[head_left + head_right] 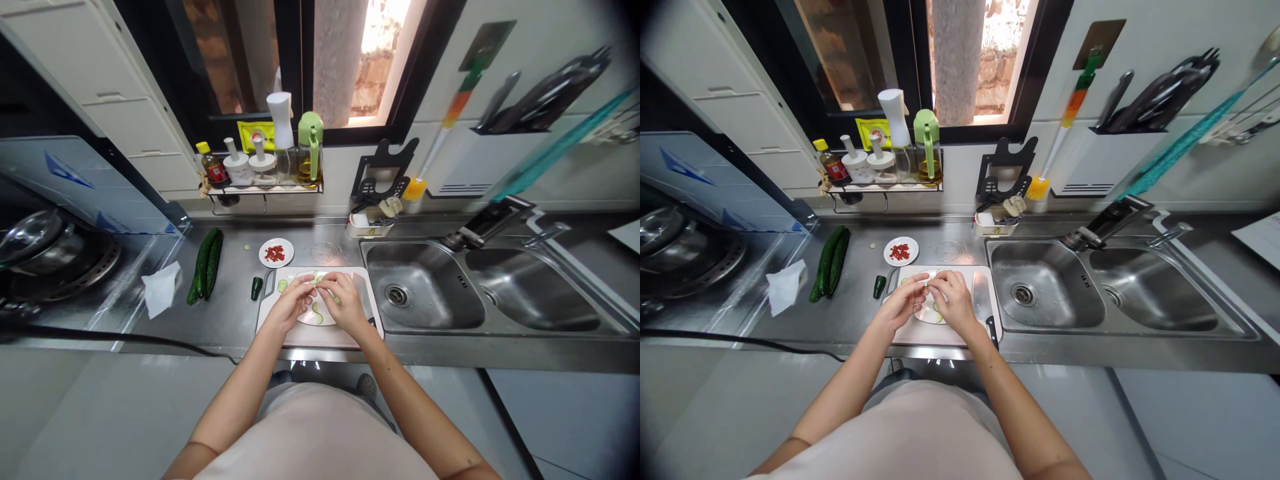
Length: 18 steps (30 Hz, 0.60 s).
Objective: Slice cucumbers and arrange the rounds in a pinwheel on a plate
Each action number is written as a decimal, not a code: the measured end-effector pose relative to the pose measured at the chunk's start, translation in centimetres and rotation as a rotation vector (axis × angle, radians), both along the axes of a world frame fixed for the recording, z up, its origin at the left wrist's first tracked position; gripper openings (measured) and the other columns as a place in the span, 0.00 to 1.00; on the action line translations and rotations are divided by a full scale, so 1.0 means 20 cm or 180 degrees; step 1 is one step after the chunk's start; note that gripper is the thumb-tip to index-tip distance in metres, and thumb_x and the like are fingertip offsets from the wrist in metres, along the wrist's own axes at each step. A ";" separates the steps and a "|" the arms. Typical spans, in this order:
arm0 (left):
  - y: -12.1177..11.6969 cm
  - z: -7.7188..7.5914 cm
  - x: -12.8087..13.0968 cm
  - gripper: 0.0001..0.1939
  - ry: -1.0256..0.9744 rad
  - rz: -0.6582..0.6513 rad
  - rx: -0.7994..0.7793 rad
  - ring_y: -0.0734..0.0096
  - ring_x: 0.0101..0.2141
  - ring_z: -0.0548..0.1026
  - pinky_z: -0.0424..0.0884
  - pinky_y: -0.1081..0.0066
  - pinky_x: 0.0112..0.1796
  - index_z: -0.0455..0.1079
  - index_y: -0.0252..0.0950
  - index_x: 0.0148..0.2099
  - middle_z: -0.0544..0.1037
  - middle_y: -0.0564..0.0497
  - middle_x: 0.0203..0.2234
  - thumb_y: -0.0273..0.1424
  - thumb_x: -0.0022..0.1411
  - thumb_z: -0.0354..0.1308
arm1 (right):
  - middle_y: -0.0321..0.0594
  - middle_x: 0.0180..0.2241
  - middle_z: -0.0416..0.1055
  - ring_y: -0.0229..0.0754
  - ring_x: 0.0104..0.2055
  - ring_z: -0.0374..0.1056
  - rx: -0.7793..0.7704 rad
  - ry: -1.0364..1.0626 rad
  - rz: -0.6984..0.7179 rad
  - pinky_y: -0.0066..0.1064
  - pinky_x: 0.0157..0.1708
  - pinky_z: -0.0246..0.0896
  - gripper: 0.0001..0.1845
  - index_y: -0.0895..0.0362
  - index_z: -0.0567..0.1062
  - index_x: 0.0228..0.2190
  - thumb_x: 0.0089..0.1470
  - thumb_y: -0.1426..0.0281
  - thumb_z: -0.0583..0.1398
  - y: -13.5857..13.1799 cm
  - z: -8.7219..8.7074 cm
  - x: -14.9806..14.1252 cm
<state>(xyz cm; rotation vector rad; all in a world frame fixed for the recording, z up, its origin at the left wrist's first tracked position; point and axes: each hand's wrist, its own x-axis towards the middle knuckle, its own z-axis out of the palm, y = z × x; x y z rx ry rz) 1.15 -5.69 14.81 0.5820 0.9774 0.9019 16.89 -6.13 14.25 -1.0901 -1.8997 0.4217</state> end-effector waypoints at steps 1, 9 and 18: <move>0.00 0.00 0.00 0.26 0.0090 0.0035 0.0060 0.84 0.21 0.65 0.53 0.81 0.21 0.66 0.38 0.49 0.70 0.56 0.25 0.36 0.47 0.65 | 0.41 0.36 0.69 0.44 0.43 0.63 -0.0006 -0.0011 0.0007 0.38 0.45 0.58 0.11 0.52 0.76 0.35 0.60 0.66 0.54 0.00 0.00 0.00; 0.01 -0.01 0.00 0.26 0.0652 0.0165 0.0488 0.82 0.22 0.63 0.54 0.79 0.24 0.66 0.39 0.49 0.70 0.57 0.22 0.35 0.46 0.65 | 0.42 0.37 0.69 0.45 0.44 0.63 -0.0134 -0.0131 0.0134 0.38 0.44 0.59 0.11 0.52 0.75 0.37 0.60 0.66 0.54 0.00 -0.02 0.01; 0.01 -0.02 -0.01 0.29 0.0744 0.0259 0.1066 0.78 0.28 0.69 0.63 0.75 0.36 0.64 0.37 0.50 0.69 0.58 0.23 0.35 0.45 0.66 | 0.41 0.37 0.69 0.44 0.44 0.63 -0.0290 -0.0102 0.0292 0.38 0.45 0.59 0.09 0.53 0.74 0.35 0.60 0.66 0.53 0.01 0.00 0.02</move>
